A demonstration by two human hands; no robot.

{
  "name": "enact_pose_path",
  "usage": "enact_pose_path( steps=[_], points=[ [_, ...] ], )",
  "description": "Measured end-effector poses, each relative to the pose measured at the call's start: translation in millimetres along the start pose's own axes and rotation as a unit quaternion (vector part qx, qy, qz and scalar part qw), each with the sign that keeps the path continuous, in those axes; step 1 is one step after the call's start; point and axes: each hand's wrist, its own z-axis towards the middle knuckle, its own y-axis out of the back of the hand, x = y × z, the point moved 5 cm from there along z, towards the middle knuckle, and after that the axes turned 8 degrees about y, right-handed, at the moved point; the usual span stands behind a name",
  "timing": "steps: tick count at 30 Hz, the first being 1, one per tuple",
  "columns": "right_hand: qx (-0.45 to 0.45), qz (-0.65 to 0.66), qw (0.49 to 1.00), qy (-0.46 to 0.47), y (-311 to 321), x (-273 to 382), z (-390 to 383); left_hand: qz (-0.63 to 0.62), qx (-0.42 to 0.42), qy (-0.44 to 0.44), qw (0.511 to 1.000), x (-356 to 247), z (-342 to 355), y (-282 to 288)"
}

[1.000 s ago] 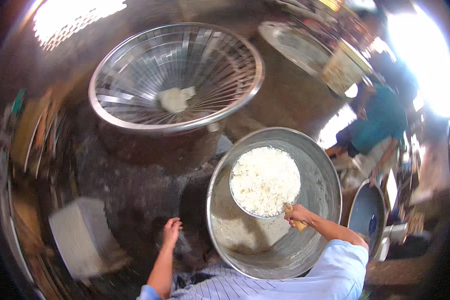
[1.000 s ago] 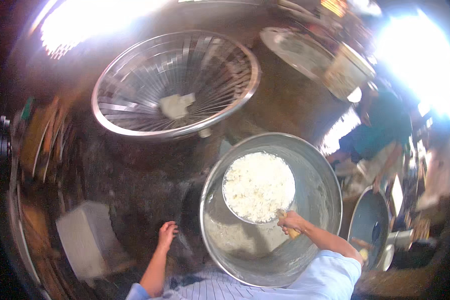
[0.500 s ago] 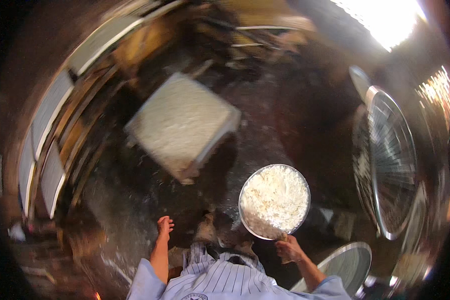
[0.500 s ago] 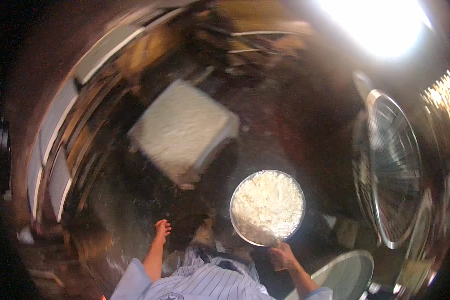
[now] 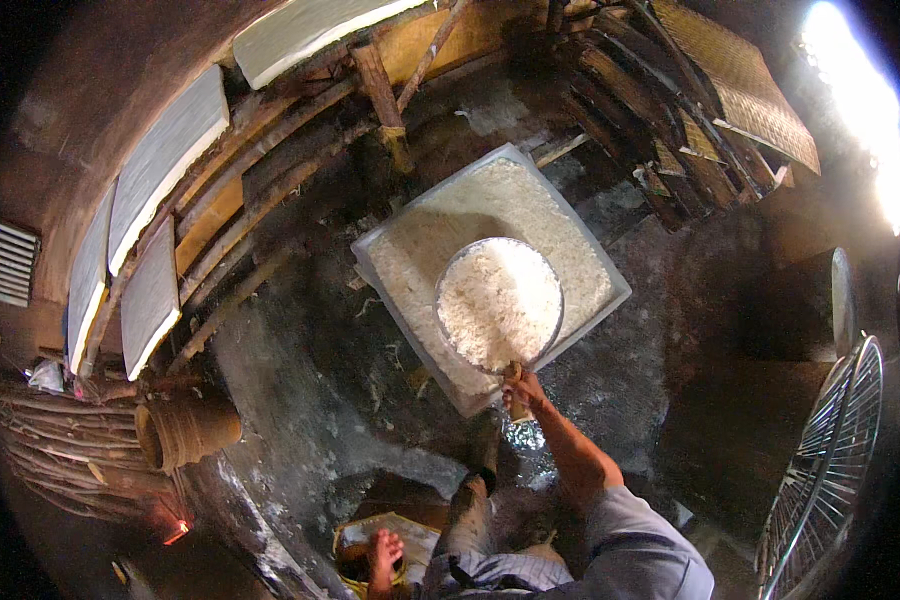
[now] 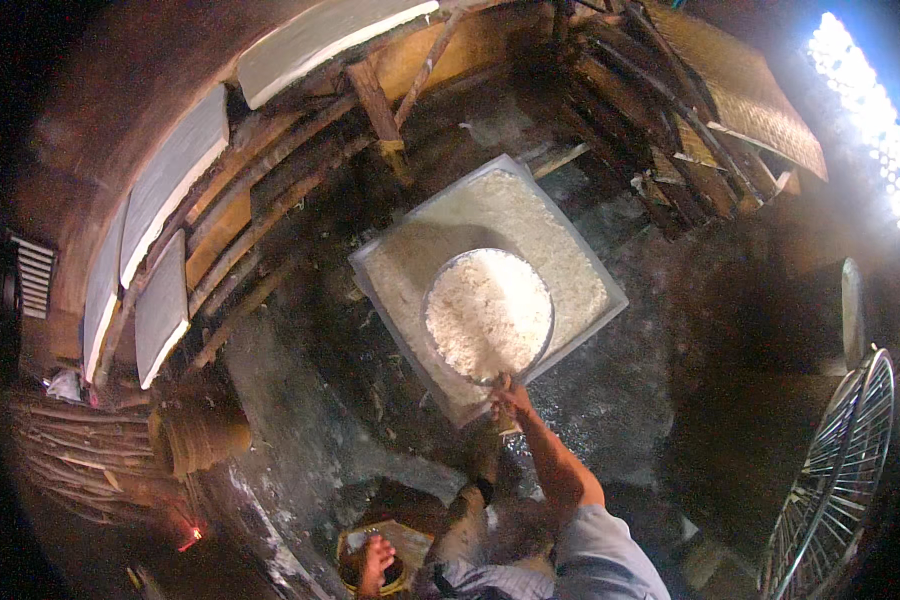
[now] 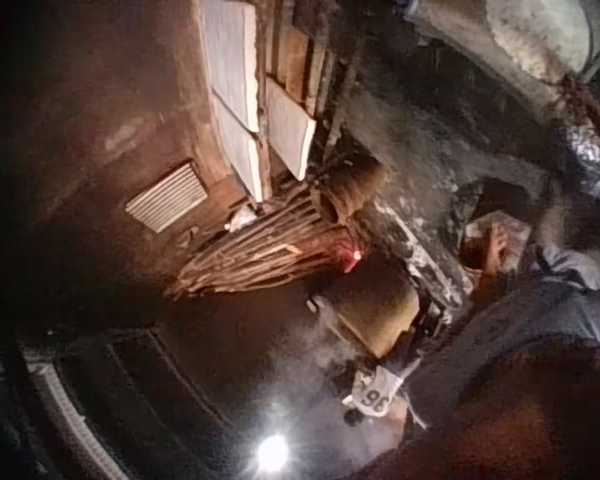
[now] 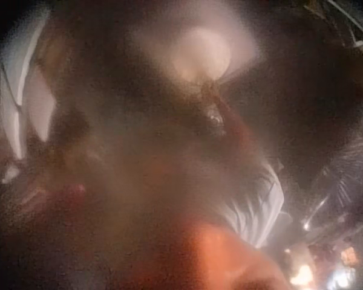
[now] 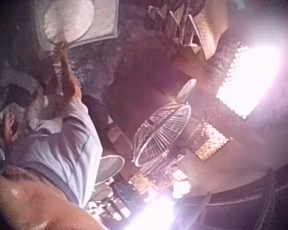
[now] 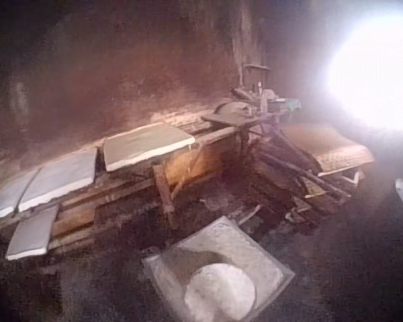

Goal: The person scoops a liquid pulp mixture from a large metal basin using a ladle and pours it onto a cloth-lined wooden frame. They then place a second cloth on top, press the layers, and remove the top cloth to reveal a formed sheet of material. The process is repeated to create multiple sheets.

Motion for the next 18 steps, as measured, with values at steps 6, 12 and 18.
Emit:
enact_pose_path(
  steps=[6,12,18],
  points=[
    [-0.123,-0.156,0.972,-0.125,-24.3,32.8,61.9,0.011,-0.139,0.099,0.985,15.9,-13.6,-20.9],
    [-0.06,-0.174,0.978,-0.097,38.8,33.3,71.1,0.05,-0.136,0.094,0.985,-13.0,-4.8,-38.5],
    [-0.278,-0.415,0.865,-0.04,33.2,103.1,47.7,0.118,-0.105,-0.011,0.987,-91.8,23.3,-60.5]
  ],
)
